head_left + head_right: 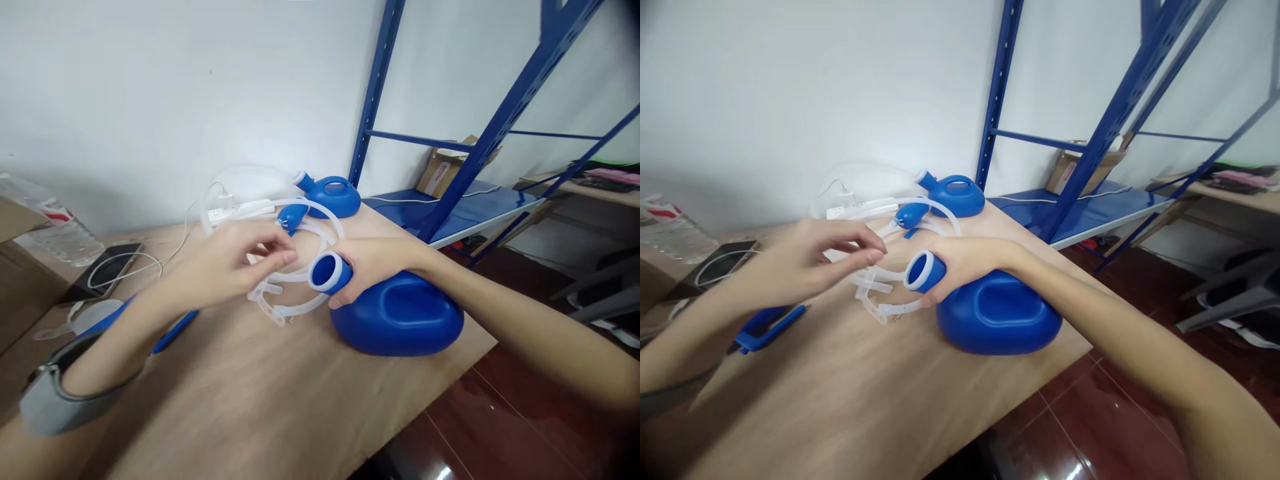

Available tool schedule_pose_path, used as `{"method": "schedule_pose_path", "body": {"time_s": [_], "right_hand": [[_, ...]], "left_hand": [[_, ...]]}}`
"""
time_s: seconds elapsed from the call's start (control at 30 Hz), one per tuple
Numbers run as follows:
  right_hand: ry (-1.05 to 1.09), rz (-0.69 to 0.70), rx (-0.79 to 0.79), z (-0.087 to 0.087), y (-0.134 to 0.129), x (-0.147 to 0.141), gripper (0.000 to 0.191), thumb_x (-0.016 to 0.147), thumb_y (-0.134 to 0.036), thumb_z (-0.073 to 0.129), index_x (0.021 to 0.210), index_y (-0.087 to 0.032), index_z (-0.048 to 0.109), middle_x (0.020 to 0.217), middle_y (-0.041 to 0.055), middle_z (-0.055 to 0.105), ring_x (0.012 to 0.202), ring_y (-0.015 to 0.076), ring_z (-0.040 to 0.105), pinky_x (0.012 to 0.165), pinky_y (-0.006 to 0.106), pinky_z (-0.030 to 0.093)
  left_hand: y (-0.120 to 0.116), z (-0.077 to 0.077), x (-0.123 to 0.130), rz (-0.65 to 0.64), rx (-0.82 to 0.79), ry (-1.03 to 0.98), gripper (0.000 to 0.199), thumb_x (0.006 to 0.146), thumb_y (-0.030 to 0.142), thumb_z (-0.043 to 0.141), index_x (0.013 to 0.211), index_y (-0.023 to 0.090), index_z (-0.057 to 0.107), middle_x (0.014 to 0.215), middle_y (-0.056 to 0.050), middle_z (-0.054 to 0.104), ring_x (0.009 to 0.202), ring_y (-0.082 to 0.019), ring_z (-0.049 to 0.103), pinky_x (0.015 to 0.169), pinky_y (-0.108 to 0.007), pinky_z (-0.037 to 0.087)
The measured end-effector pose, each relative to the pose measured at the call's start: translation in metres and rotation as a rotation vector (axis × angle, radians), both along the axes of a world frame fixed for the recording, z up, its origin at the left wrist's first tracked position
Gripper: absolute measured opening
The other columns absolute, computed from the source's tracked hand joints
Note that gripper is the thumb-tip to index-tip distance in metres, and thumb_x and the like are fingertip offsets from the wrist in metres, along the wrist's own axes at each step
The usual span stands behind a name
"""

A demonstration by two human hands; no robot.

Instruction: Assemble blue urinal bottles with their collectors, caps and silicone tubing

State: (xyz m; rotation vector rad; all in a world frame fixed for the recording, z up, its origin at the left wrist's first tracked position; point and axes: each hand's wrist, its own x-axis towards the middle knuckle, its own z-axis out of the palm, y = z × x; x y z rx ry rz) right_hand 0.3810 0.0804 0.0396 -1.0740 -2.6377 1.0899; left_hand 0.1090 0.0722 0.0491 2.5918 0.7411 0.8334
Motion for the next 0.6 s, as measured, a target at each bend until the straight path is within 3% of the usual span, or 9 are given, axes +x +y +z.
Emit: {"method": "schedule_pose_path", "body": {"time_s": [0.13,0.27,0.4,0.5,0.6], "right_hand": [[0.088,0.036,0.049,-0.003,-0.006,-0.011,0.039,0.077,-0.045,0.09,0.103,-0.02,0.074,0.096,-0.0007,0.078,0.088,0.019,0.07,0.084,0.032,0.056],[0.121,0.0,0.084,-0.005,-0.011,-0.021,0.04,0.076,-0.048,0.091,0.1,-0.021,0.073,0.097,0.0,0.079,0.091,0.0209,0.072,0.084,0.032,0.057],[0.123,0.028,0.049,-0.007,-0.01,-0.021,0.039,0.078,-0.052,0.089,0.095,-0.02,0.075,0.097,0.0007,0.08,0.089,0.0206,0.073,0.081,0.031,0.058],[0.132,0.039,0.038,-0.008,-0.008,-0.019,0.037,0.077,-0.049,0.091,0.097,-0.021,0.076,0.099,-0.0007,0.082,0.089,0.0202,0.074,0.081,0.03,0.058],[0.083,0.002,0.06,-0.008,-0.008,-0.018,0.037,0.075,-0.048,0.092,0.096,-0.021,0.076,0.096,-0.0005,0.082,0.088,0.0208,0.074,0.081,0.031,0.058]], "left_hand": [[0.001,-0.019,0.019,0.013,0.168,0.101,0.022,0.103,0.036,0.062,0.1,0.019,0.076,0.09,-0.004,0.079,0.079,-0.019,0.073,0.069,-0.028,0.057],[0.001,-0.031,0.025,-0.024,0.461,0.181,0.022,0.106,0.023,0.053,0.1,0.017,0.073,0.097,-0.008,0.08,0.079,-0.02,0.074,0.069,-0.031,0.059],[0.004,-0.038,0.026,-0.094,0.723,0.092,0.024,0.107,0.013,0.048,0.112,0.014,0.072,0.104,-0.013,0.08,0.088,-0.023,0.077,0.074,-0.032,0.064],[0.007,-0.044,0.027,-0.128,0.759,-0.017,0.026,0.109,0.013,0.047,0.123,0.014,0.069,0.102,-0.012,0.079,0.093,-0.023,0.078,0.078,-0.032,0.065],[0.009,-0.047,0.03,-0.108,0.673,0.013,0.031,0.112,0.019,0.041,0.118,0.018,0.071,0.1,-0.009,0.079,0.092,-0.021,0.077,0.08,-0.033,0.066]]}}
